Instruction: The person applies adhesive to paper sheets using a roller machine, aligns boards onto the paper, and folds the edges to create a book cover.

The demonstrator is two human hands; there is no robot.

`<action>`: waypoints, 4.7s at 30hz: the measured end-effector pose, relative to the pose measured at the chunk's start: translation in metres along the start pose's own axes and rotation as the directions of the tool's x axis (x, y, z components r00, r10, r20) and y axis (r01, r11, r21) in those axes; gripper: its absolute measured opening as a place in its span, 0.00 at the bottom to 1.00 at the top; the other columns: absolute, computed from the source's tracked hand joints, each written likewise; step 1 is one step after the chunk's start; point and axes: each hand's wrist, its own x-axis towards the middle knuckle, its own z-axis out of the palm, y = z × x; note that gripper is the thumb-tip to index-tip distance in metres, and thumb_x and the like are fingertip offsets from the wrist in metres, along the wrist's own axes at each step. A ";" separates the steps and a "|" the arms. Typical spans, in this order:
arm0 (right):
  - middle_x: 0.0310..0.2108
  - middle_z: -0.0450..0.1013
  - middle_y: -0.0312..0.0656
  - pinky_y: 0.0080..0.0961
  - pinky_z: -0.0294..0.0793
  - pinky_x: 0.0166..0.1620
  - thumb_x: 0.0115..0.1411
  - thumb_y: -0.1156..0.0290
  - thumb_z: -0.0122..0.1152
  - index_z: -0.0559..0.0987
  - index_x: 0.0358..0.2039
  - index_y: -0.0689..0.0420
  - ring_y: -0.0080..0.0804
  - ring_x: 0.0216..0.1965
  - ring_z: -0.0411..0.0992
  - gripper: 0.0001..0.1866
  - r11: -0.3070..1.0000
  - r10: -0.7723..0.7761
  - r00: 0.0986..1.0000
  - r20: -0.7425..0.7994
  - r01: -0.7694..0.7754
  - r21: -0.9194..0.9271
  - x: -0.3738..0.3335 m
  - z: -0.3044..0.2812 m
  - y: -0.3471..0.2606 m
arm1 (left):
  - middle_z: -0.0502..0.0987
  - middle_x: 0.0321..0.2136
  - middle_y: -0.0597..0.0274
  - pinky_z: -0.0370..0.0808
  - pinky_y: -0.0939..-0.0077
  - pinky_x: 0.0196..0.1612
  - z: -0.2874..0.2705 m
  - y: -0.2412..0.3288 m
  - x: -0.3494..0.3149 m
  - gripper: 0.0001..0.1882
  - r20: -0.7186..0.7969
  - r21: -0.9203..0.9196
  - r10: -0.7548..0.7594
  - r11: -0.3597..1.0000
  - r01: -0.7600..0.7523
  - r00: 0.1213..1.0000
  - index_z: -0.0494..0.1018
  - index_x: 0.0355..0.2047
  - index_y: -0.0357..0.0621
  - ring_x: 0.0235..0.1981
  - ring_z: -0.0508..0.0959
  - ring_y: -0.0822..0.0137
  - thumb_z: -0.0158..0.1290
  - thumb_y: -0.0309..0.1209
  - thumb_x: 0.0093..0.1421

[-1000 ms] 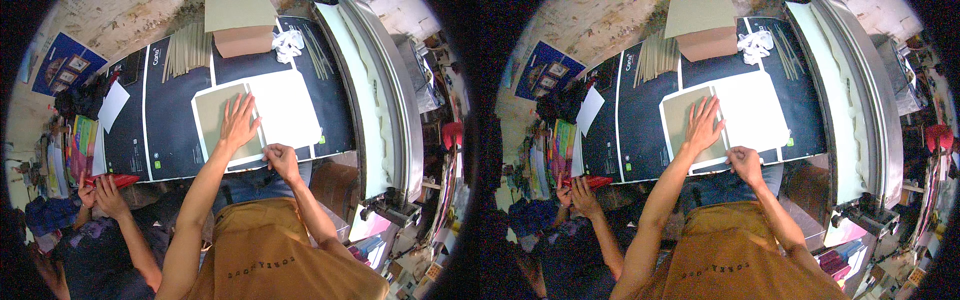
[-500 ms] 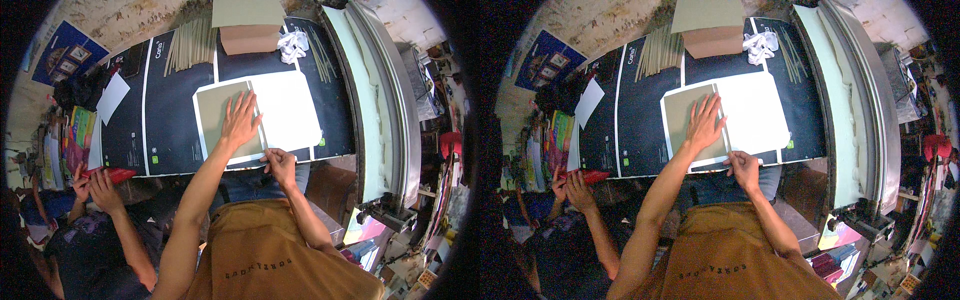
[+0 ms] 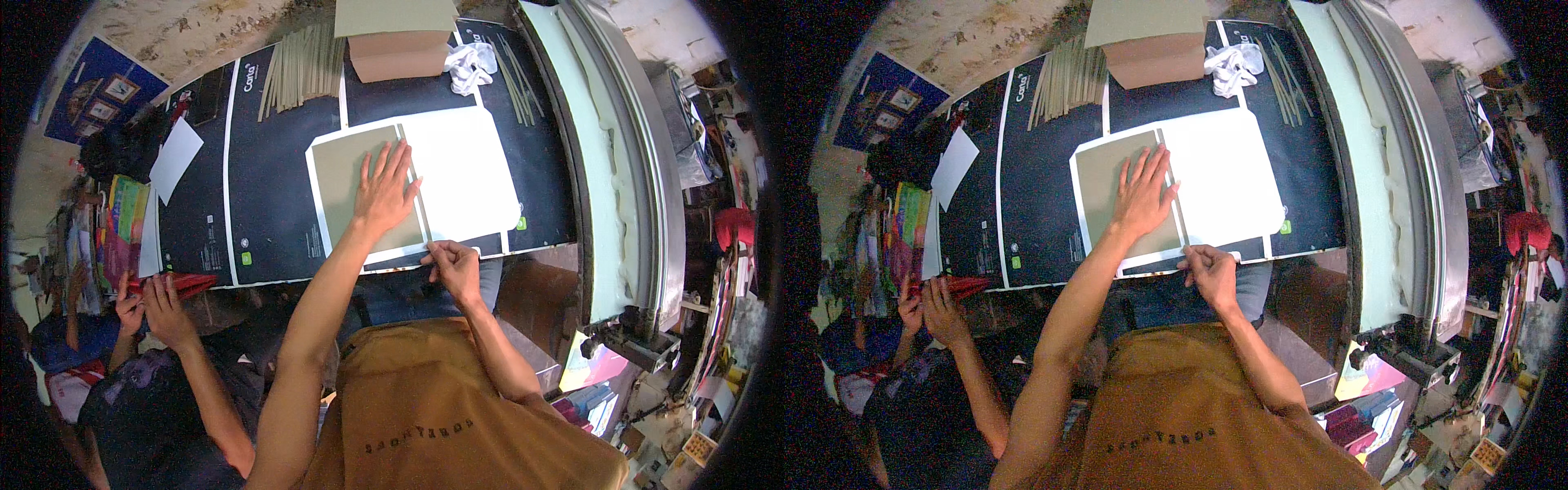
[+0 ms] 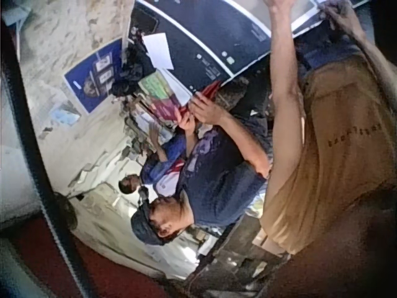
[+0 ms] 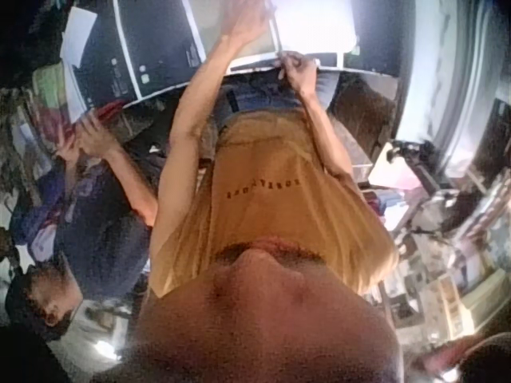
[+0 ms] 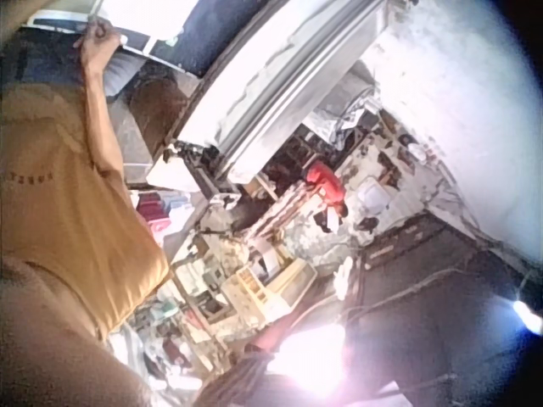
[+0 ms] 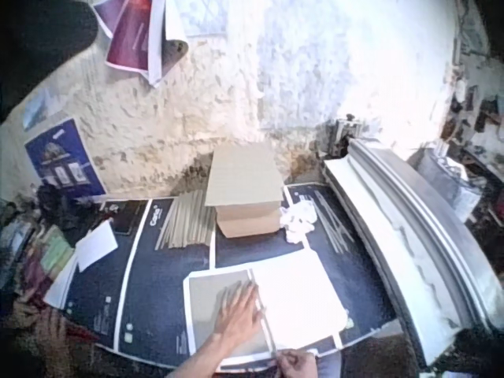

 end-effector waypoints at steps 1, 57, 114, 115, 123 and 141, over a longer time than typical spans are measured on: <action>0.27 0.82 0.44 0.20 0.70 0.21 0.70 0.68 0.60 0.82 0.41 0.71 0.21 0.17 0.72 0.15 1.000 0.007 1.000 -0.003 -0.007 -0.002 -0.004 -0.003 0.002 | 0.54 0.74 0.60 0.44 0.45 0.75 -0.001 -0.001 0.001 0.35 0.002 0.007 -0.002 1.000 0.002 1.000 0.57 0.71 0.43 0.74 0.52 0.56 0.43 0.50 0.71; 0.56 0.77 0.49 0.40 0.74 0.51 0.57 0.73 0.68 0.80 0.44 0.63 0.49 0.41 0.74 0.15 0.629 -0.527 0.830 0.184 0.526 -0.573 -0.028 -0.008 -0.008 | 0.53 0.74 0.59 0.44 0.44 0.74 0.001 -0.001 0.001 0.36 0.006 0.028 0.006 1.000 -0.007 1.000 0.55 0.72 0.42 0.75 0.51 0.55 0.43 0.49 0.70; 0.42 0.81 0.43 0.37 0.73 0.46 0.57 0.72 0.69 0.83 0.45 0.60 0.43 0.39 0.73 0.15 0.600 -0.591 0.793 0.144 0.552 -0.579 -0.032 -0.013 -0.024 | 0.70 0.62 0.55 0.55 0.38 0.67 -0.028 -0.021 0.047 0.26 -0.025 -0.072 0.037 0.997 -0.039 0.999 0.74 0.56 0.41 0.66 0.63 0.50 0.52 0.46 0.66; 0.42 0.81 0.43 0.37 0.73 0.46 0.57 0.72 0.69 0.83 0.45 0.60 0.43 0.39 0.73 0.15 0.596 -0.601 0.786 0.142 0.560 -0.575 -0.035 -0.017 -0.025 | 0.70 0.62 0.55 0.55 0.38 0.67 -0.036 -0.022 0.056 0.26 -0.033 -0.064 0.042 0.997 -0.044 0.999 0.74 0.56 0.41 0.66 0.63 0.50 0.52 0.46 0.66; 0.42 0.81 0.43 0.35 0.73 0.50 0.57 0.77 0.68 0.83 0.42 0.59 0.42 0.42 0.74 0.11 0.631 -0.659 0.752 -0.004 0.551 -0.546 -0.059 -0.046 -0.032 | 0.72 0.60 0.53 0.57 0.44 0.67 -0.171 -0.057 0.150 0.33 -0.642 0.190 0.174 0.980 -0.064 0.746 0.67 0.63 0.43 0.66 0.66 0.50 0.62 0.44 0.61; 0.58 0.73 0.50 0.34 0.72 0.55 0.51 0.65 0.79 0.72 0.63 0.59 0.39 0.56 0.73 0.40 0.530 -0.837 0.486 -0.251 0.609 -0.590 -0.042 -0.103 -0.170 | 0.86 0.36 0.57 0.78 0.77 0.39 -0.311 0.088 0.029 0.09 -0.447 -0.299 0.371 0.796 -0.527 0.814 0.84 0.39 0.38 0.35 0.84 0.69 0.61 0.17 0.58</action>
